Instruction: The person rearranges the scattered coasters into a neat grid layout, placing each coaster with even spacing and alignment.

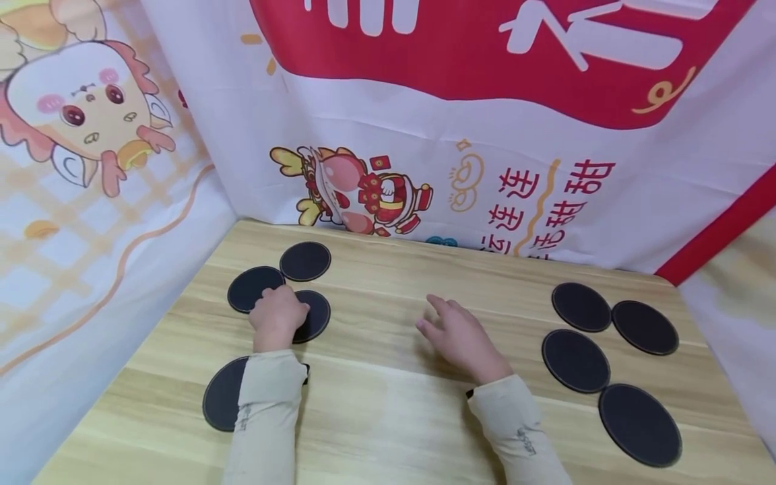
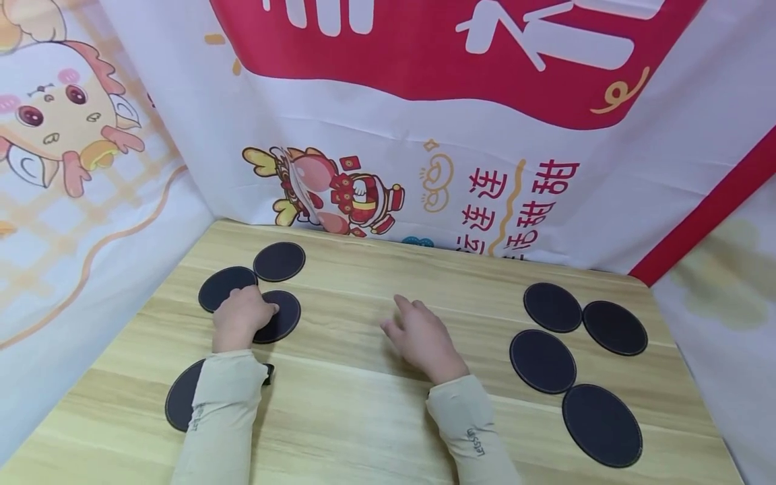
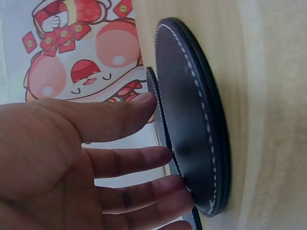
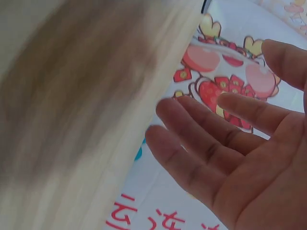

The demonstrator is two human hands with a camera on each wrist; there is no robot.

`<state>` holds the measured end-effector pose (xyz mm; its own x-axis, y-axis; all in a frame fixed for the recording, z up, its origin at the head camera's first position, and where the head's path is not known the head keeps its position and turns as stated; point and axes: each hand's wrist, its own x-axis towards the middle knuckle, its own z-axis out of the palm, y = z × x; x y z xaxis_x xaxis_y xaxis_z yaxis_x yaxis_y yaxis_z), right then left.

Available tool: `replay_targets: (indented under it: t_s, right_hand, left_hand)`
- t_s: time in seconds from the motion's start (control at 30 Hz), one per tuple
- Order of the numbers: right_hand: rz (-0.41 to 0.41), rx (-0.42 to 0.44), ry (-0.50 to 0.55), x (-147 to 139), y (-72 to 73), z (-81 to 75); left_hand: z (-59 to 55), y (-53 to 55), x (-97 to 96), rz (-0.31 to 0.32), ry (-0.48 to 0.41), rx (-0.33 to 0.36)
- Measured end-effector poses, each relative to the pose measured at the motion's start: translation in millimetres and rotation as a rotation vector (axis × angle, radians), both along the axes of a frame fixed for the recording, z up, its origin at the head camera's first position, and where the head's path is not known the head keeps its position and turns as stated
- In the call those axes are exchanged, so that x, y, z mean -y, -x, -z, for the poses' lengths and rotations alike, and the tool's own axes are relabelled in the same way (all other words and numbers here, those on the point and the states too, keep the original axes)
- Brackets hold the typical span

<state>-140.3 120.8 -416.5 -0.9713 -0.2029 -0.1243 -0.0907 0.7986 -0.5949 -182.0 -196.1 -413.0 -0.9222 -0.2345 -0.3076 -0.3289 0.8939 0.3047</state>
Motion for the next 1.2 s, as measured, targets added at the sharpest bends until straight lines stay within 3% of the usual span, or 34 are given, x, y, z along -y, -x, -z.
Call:
replay_targets:
  t_s: [0.2, 0.37, 0.53, 0.7, 0.83, 0.97, 1.07, 1.2]
  right_hand:
    - [-0.071, -0.029, -0.026, 13.4, -3.6, 5.1]
    - [-0.132, -0.042, -0.011, 28.0, -9.9, -0.4]
    - [-0.212, 0.089, 0.086, 48.4, -17.2, 0.2]
    - [-0.267, 0.195, 0.161, 81.3, -12.9, 4.2]
    - [-0.221, 0.337, 0.298, 111.3, 0.2, 18.3]
    - [-0.116, 0.488, 0.471, 137.6, 7.4, 29.4]
    - [-0.058, 0.530, 0.541, 152.2, 7.4, 32.9]
    - [-0.051, 0.555, 0.568, 164.2, 5.6, 33.2]
  left_hand:
    - [4.0, 2.7, 3.7, -0.004, 0.000, -0.023]
    - [1.3, 3.7, 4.1, -0.023, -0.015, -0.045]
    - [4.0, 1.9, 4.7, -0.044, -0.028, -0.028]
    - [6.9, -1.4, 11.5, -0.059, -0.037, -0.034]
    - [10.3, 0.3, 16.9, -0.061, -0.027, -0.020]
    - [8.5, 1.7, 19.1, -0.053, -0.036, -0.014]
    - [6.4, 3.5, 18.8, -0.041, -0.051, -0.004]
    - [5.3, 5.8, 18.2, -0.027, -0.059, 0.010]
